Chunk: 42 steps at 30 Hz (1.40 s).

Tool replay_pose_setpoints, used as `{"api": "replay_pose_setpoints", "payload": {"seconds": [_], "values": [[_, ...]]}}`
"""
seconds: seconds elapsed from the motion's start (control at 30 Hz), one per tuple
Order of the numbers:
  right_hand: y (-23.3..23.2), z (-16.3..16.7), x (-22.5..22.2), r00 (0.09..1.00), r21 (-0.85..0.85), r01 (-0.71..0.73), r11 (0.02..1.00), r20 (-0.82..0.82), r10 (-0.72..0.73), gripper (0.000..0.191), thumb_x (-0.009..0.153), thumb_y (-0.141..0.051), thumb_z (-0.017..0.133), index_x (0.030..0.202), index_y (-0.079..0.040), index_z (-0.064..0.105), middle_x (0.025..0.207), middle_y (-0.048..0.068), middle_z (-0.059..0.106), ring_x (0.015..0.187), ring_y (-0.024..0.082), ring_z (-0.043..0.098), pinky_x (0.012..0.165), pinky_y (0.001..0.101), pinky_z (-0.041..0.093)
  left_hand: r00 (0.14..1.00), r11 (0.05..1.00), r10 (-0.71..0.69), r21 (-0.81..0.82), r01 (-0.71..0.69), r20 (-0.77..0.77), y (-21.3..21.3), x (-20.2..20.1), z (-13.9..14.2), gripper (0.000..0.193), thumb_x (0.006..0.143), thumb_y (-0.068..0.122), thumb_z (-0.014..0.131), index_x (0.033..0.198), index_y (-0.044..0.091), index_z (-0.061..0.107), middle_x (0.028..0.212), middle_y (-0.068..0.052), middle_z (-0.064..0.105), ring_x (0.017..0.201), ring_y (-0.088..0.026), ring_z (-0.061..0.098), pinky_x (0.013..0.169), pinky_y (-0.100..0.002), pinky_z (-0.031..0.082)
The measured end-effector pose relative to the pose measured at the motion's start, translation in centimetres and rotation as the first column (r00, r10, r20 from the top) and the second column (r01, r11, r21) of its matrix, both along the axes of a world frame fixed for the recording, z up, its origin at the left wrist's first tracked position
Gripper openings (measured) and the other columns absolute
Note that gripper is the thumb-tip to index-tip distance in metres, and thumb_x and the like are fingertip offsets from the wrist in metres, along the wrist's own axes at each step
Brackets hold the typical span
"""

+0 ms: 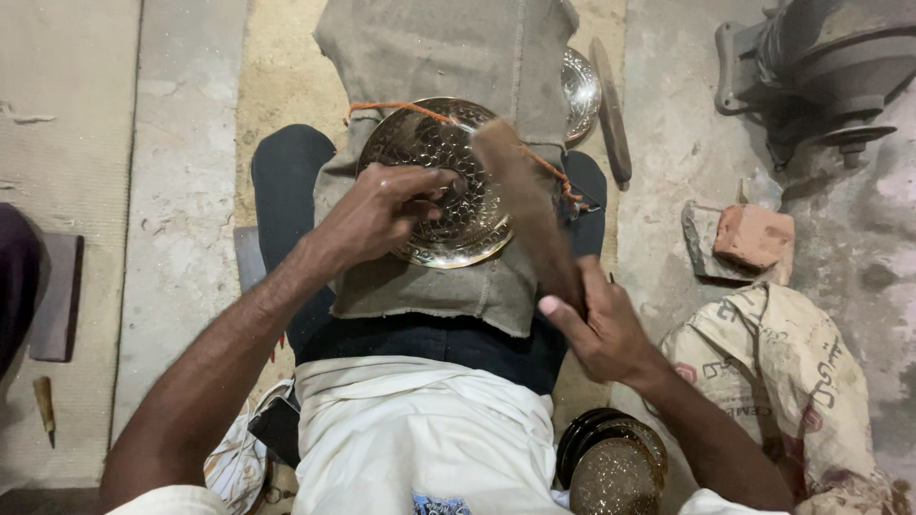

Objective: The person sits on the floor with an ornate brass plate resting on a sandbag on their lap. They hold a metal punch against the plate's decorative pattern with one hand and repeatedly strike the punch with a wooden mallet held in the other hand, repositioning the punch across the patterned surface to work the design.

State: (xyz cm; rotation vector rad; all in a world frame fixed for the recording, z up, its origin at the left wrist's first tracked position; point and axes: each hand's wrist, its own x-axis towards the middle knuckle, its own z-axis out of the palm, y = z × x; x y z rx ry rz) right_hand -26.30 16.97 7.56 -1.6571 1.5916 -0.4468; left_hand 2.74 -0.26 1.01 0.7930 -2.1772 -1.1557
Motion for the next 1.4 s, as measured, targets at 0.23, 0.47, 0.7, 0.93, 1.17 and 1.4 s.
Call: {"api": "replay_pose_setpoints", "payload": {"seconds": [0.23, 0.47, 0.7, 0.93, 1.17, 1.4], "values": [[-0.5, 0.4, 0.0, 0.994, 0.111, -0.024, 0.994, -0.106, 0.036, 0.052, 0.097, -0.056, 0.046, 0.108, -0.005, 0.047, 0.056, 0.005, 0.054, 0.043, 0.017, 0.056, 0.039, 0.0325, 0.05, 1.0, 1.0, 0.01, -0.027, -0.01, -0.003, 0.0, 0.1, -0.3, 0.042, 0.09, -0.007, 0.063, 0.129, 0.008, 0.069, 0.122, -0.015, 0.075, 0.098, -0.023, 0.078, 0.078, -0.032, 0.068], [-1.7, 2.4, 1.0, 0.987, -0.262, -0.094, 0.961, 0.103, 0.124, 0.046, 0.11, -0.051, 0.042, 0.109, -0.006, 0.048, 0.074, 0.007, 0.055, 0.062, 0.021, 0.057, 0.057, 0.0382, 0.051, 0.999, 0.999, 0.054, 0.004, -0.054, -0.003, 0.1, -0.3, -0.8, 0.036, 0.094, -0.001, 0.066, 0.128, 0.008, 0.068, 0.116, -0.014, 0.075, 0.089, -0.021, 0.078, 0.071, -0.032, 0.067], [-2.3, 2.8, 0.8, 0.977, -0.173, 0.06, 0.983, 0.212, -0.022, 0.054, 0.104, -0.055, 0.049, 0.122, -0.005, 0.039, 0.069, 0.003, 0.054, 0.053, 0.017, 0.057, 0.045, 0.031, 0.055, 0.996, 0.996, 0.086, 0.028, -0.085, -0.024, 0.3, -0.3, -1.3, 0.035, 0.092, 0.0, 0.068, 0.126, 0.006, 0.07, 0.112, -0.014, 0.076, 0.084, -0.019, 0.077, 0.067, -0.03, 0.066], [-1.3, 1.3, -2.1, 0.987, 0.035, 0.023, 0.999, -0.162, -0.017, 0.054, 0.096, -0.058, 0.052, 0.109, -0.006, 0.052, 0.067, 0.006, 0.056, 0.054, 0.018, 0.058, 0.05, 0.0345, 0.05, 0.923, 0.969, 0.244, 0.101, -0.224, -0.298, 1.1, -0.1, -0.4, 0.023, 0.095, 0.0, 0.072, 0.115, 0.009, 0.07, 0.112, -0.009, 0.077, 0.095, -0.017, 0.077, 0.082, -0.03, 0.069], [-3.5, -1.5, -1.7, 0.946, -0.258, 0.277, 0.926, 0.242, -0.215, 0.059, 0.091, -0.038, 0.079, 0.128, -0.002, 0.05, 0.085, 0.004, 0.057, 0.069, 0.016, 0.059, 0.059, 0.0296, 0.055, 0.931, 0.946, 0.324, 0.07, -0.316, -0.167, 1.8, -1.2, -1.2, 0.026, 0.093, 0.001, 0.074, 0.119, 0.007, 0.071, 0.103, -0.011, 0.077, 0.086, -0.018, 0.077, 0.069, -0.029, 0.068], [-7.7, -0.8, -1.4, 0.998, -0.479, 0.038, 0.877, -0.02, -0.054, 0.065, 0.091, -0.014, 0.08, 0.147, -0.01, 0.05, 0.103, 0.015, 0.076, 0.084, 0.017, 0.076, 0.069, 0.0322, 0.062, 0.927, 0.939, 0.33, -0.034, -0.342, -0.18, 2.3, -1.4, -2.8, 0.024, 0.097, -0.003, 0.068, 0.12, 0.004, 0.069, 0.1, -0.011, 0.076, 0.086, -0.018, 0.078, 0.066, -0.026, 0.069]]}}
